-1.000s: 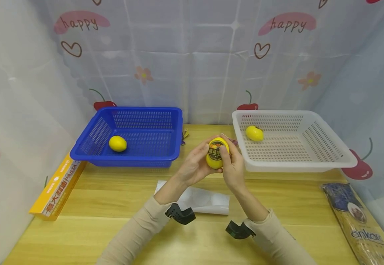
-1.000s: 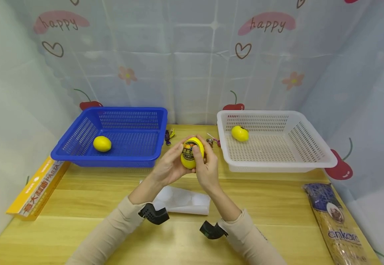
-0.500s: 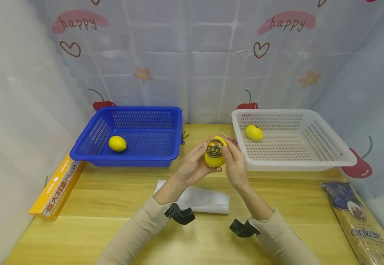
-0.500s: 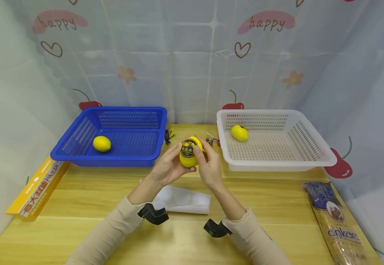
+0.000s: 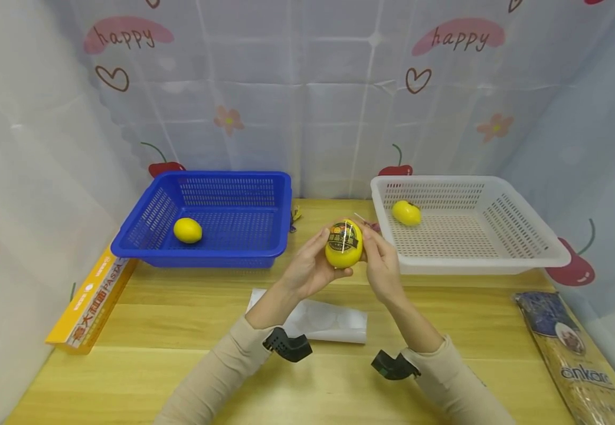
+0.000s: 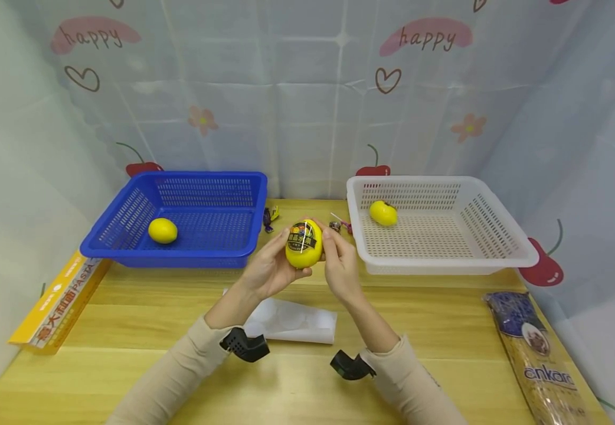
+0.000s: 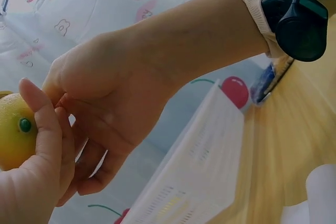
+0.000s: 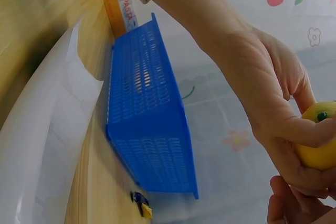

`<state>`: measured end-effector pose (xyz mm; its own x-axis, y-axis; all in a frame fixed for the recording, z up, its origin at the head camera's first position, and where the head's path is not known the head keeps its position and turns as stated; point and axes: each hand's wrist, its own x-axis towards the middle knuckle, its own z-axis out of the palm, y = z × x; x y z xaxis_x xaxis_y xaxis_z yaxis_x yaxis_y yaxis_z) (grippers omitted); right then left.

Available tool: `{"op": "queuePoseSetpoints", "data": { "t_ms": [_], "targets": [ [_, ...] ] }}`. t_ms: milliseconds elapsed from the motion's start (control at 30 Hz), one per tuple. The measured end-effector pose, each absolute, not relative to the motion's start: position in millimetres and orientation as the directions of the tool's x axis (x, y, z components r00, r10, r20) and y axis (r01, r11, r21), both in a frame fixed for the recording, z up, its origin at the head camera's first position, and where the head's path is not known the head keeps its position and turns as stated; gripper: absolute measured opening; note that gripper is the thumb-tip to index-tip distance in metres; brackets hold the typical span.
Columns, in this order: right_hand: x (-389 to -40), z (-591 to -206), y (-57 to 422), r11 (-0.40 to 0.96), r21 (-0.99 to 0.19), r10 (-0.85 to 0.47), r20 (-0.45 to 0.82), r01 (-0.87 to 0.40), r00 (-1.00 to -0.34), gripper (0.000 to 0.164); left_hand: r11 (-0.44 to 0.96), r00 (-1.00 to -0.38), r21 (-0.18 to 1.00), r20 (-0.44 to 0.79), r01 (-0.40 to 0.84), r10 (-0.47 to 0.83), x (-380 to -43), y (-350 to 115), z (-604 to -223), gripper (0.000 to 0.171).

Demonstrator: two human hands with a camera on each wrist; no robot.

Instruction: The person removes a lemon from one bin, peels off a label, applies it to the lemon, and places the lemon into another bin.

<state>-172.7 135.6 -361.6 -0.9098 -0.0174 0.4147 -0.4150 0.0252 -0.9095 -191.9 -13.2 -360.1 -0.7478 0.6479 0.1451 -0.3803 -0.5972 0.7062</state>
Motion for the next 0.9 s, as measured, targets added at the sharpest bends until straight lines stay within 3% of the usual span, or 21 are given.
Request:
{"op": "queuePoseSetpoints", "data": {
  "t_ms": [333, 467, 533, 700, 833, 900],
  "targets": [
    [-169.4, -356.4, 129.8, 0.113, -0.952, -0.026, 0.282, -0.283, -0.959, 0.04, -0.52, -0.783, 0.82, 0.155, -0.239, 0.603, -189.1, -5.1, -357.8, 0.044],
    [-169.2, -359.3, 128.6, 0.113, -0.94, -0.025, 0.32, -0.32, -0.947, 0.039, -0.504, -0.78, 0.842, 0.182, -0.19, 0.599, -188.4, -5.3, -356.5, 0.075],
    [-169.8, -361.0, 129.7, 0.125, -0.922, -0.042, 0.365, -0.367, -0.93, 0.038, -0.495, -0.784, 0.852, 0.187, -0.169, 0.591, -187.7, -6.1, -355.8, 0.082],
    [-173.8, -363.2, 138.0, 0.096, -0.907, -0.122, 0.398, -0.41, -0.909, 0.044, -0.494, -0.804, 0.847, 0.148, -0.197, 0.575, -186.7, -8.6, -352.9, 0.047],
    [-174.8, -360.7, 145.7, 0.15, -0.896, -0.176, 0.392, -0.418, -0.903, 0.043, -0.501, -0.812, 0.832, 0.114, -0.237, 0.573, -188.7, -9.6, -348.4, 0.043],
    [-174.8, -358.8, 147.3, 0.211, -0.868, -0.212, 0.407, -0.449, -0.888, 0.053, -0.503, -0.817, 0.826, 0.095, -0.255, 0.569, -190.1, -9.5, -345.5, 0.044]
  ]
}}
